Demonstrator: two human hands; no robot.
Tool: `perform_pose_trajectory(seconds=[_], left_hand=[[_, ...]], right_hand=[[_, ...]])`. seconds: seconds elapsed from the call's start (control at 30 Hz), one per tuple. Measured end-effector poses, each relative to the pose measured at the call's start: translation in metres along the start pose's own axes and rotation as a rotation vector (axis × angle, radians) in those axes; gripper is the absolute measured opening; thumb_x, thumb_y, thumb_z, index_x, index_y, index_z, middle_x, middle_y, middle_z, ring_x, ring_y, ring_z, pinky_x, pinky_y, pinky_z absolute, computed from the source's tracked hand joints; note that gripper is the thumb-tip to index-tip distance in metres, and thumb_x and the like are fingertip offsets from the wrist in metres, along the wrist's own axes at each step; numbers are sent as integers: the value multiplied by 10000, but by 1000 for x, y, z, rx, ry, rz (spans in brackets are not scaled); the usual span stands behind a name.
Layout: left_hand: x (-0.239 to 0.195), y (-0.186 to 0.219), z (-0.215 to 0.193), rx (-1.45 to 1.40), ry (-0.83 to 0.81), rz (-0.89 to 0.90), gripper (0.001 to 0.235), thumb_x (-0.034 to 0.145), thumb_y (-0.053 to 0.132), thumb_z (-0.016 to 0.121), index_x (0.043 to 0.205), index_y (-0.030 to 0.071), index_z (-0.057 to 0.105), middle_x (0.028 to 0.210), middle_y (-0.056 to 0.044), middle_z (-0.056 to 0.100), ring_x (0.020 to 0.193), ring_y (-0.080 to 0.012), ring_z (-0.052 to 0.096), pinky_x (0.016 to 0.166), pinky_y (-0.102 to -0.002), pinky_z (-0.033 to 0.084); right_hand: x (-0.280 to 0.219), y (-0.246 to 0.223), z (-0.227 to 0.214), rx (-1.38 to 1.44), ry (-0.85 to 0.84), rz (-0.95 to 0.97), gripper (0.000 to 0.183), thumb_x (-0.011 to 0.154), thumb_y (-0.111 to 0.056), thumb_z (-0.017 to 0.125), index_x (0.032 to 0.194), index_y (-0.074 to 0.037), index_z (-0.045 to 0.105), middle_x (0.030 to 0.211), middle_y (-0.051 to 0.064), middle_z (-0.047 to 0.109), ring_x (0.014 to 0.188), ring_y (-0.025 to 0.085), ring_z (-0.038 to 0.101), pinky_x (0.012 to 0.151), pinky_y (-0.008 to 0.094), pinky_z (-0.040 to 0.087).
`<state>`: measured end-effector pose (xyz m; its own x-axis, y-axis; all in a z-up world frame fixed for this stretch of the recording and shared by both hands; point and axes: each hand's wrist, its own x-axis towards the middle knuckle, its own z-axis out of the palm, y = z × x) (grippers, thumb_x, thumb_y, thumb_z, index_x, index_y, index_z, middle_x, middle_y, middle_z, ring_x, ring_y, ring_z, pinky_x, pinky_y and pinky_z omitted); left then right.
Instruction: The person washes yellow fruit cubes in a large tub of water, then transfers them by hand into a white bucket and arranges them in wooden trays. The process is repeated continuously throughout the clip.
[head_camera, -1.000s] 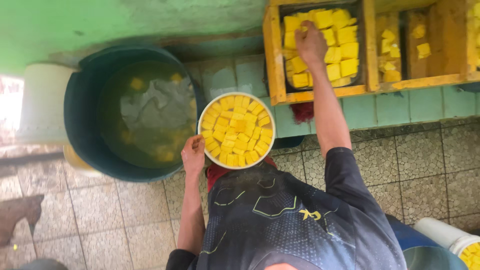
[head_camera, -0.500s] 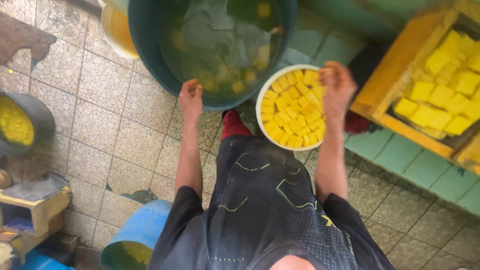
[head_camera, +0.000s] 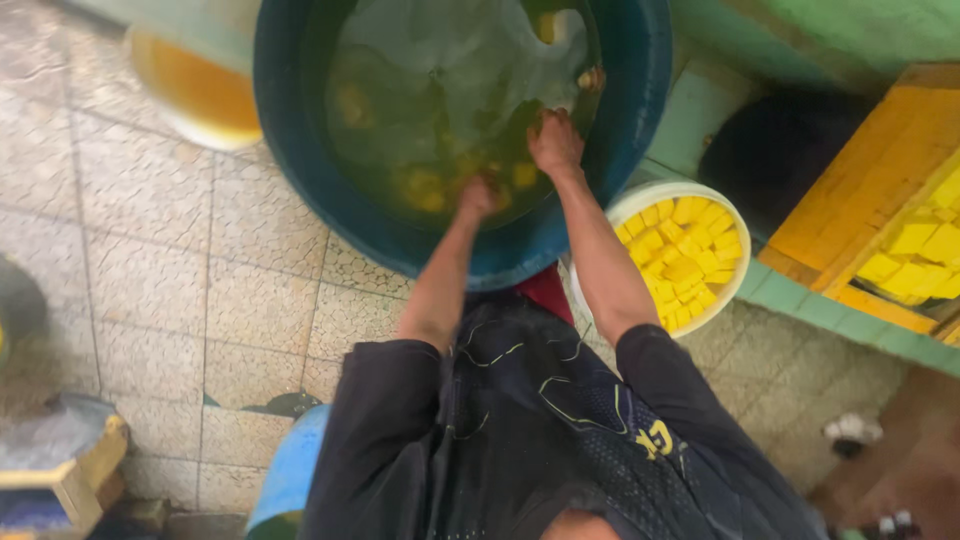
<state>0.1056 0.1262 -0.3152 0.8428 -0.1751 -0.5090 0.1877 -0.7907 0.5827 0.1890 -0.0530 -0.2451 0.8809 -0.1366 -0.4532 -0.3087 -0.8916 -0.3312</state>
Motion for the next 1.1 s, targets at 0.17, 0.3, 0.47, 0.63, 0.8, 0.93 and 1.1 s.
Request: perform_pose_trajectory(seconds=[0.17,0.3,0.47,0.63,0.8,0.93,1.1], left_hand=[[-1,24,48,-84,-134,-162,703,867,253,616,1520,44,463,1471,-239,519,1324,-419,510,1107,-477,431],[6,26,69,154,117,123,715,865,473,667,1422,65,482,1480,-303,473,1383,-497,412,1147,-561,290],[6,30,77,-52,-51,-34,748,896,458,672,1499,81,439,1379,-236,568,1287,-436,510,1102,-592,347],[24,27,56,-72,-13,55,776,847,417,691,1493,63,445,1252,-216,652,1131,-404,615,1007,-516,467],[39,33,50,-6,-230,95,696,863,384,692,1448,69,484,1214,-189,664,1084,-367,625,962,-493,477],[52,41,50,20,-310,74,633,876,358,692,1412,73,516,1183,-167,674,1046,-337,634,926,-475,486],[70,54,55,-22,-345,9,553,892,325,693,1368,79,555,1145,-139,686,999,-300,644,882,-452,496]], right_hand=[[40,53,72,-208,44,17,498,1000,-228,613,1454,-27,582,1549,195,435,1460,412,406,1122,619,363],[60,81,94,-451,-38,-30,578,888,-243,629,1412,-9,563,1606,231,350,1436,398,361,1165,543,274],[46,80,98,-407,-186,119,498,1008,-267,512,1461,-63,549,1558,201,430,1483,407,328,1224,560,244],[58,63,90,-477,-276,72,378,922,-190,553,1235,-54,718,1329,187,664,1201,348,645,982,512,503],[47,43,86,-173,-204,190,202,846,-179,590,923,-130,771,980,138,741,931,333,723,782,514,558],[26,-5,56,-38,19,85,210,853,-178,584,970,-143,754,955,142,731,909,364,703,762,533,538],[-34,-40,-51,600,46,-74,458,846,-337,778,1202,-83,643,1091,150,722,1036,350,701,892,455,541]])
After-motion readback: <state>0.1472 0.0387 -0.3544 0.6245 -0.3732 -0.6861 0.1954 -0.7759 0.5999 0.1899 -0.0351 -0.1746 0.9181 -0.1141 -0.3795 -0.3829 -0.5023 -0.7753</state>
